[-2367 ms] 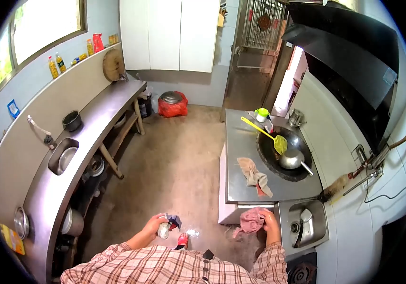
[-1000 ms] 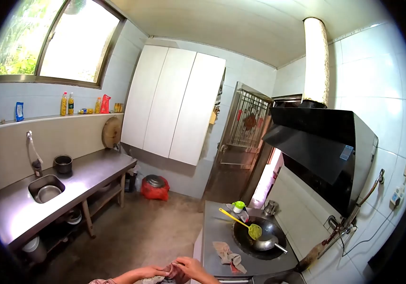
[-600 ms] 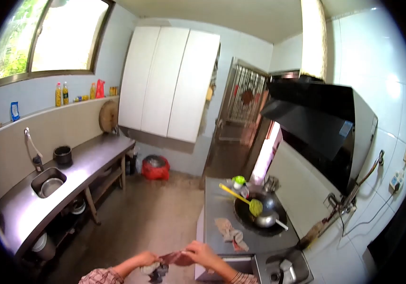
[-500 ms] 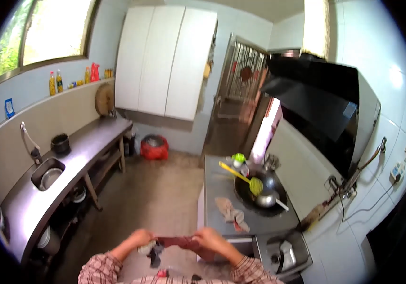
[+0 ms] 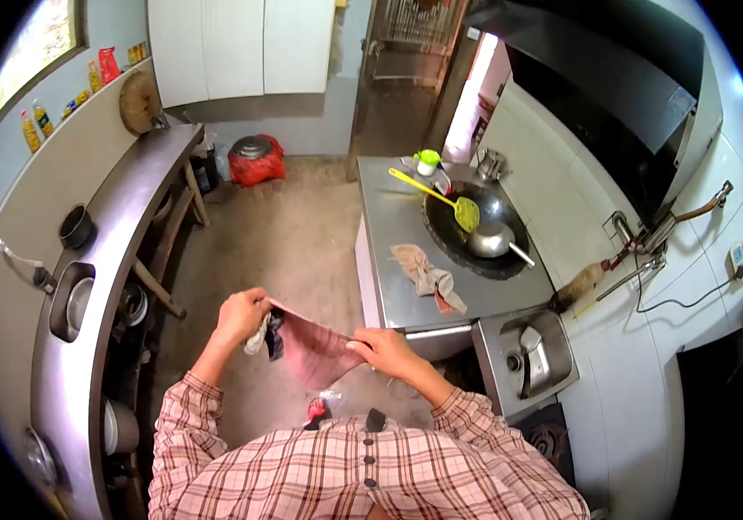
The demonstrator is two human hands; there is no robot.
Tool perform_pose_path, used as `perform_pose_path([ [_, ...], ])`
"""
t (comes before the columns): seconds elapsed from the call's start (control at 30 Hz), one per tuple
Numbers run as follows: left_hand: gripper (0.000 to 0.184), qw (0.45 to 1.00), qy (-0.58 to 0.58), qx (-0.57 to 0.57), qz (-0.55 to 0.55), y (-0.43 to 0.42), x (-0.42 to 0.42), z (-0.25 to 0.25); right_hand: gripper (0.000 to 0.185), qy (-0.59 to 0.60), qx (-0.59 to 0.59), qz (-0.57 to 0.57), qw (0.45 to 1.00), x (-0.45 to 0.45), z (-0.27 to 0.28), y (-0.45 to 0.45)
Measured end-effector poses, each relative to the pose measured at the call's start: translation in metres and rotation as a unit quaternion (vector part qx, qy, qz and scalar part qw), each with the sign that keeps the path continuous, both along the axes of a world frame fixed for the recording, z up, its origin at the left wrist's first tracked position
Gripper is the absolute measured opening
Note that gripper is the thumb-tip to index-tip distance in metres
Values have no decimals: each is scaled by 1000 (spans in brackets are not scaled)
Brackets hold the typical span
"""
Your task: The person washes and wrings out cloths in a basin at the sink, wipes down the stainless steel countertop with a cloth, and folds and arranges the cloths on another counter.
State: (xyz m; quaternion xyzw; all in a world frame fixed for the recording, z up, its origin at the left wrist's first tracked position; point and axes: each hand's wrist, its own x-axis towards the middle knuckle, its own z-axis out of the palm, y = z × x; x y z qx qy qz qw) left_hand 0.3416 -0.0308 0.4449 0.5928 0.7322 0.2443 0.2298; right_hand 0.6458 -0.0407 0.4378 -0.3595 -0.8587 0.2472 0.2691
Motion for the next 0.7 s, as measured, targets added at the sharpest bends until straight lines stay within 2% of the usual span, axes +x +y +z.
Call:
perform_pose_path([
  [0.23,28,999,34,17,-16,60,-26,6,16,-32,-3,-40,999,-19,-37,38],
  [0.27,28,999,38,21,-17,68,-29,5,17,11,-85,-11,996,-23,-36,43],
  [0.37,28,999,34,0,-5,95,-33,11,18,-23,-132,-35,990,-42,-33,51],
  [0.4,28,999,34,16,-14,106,-37,7,20,21,-125,-27,992,-47,-36,55],
  [0.5,28,997,70,30,-28,147,-40,3,21,75,-248,-51,964,-60,-41,77],
  [0.6,30,994,90,47,-42,200,-29,-4,21,86,-195,-99,972,-58,-53,106],
  [0.7,31,988,108,77,-75,255,3,3,21,108,-194,-145,964,-41,-78,146],
])
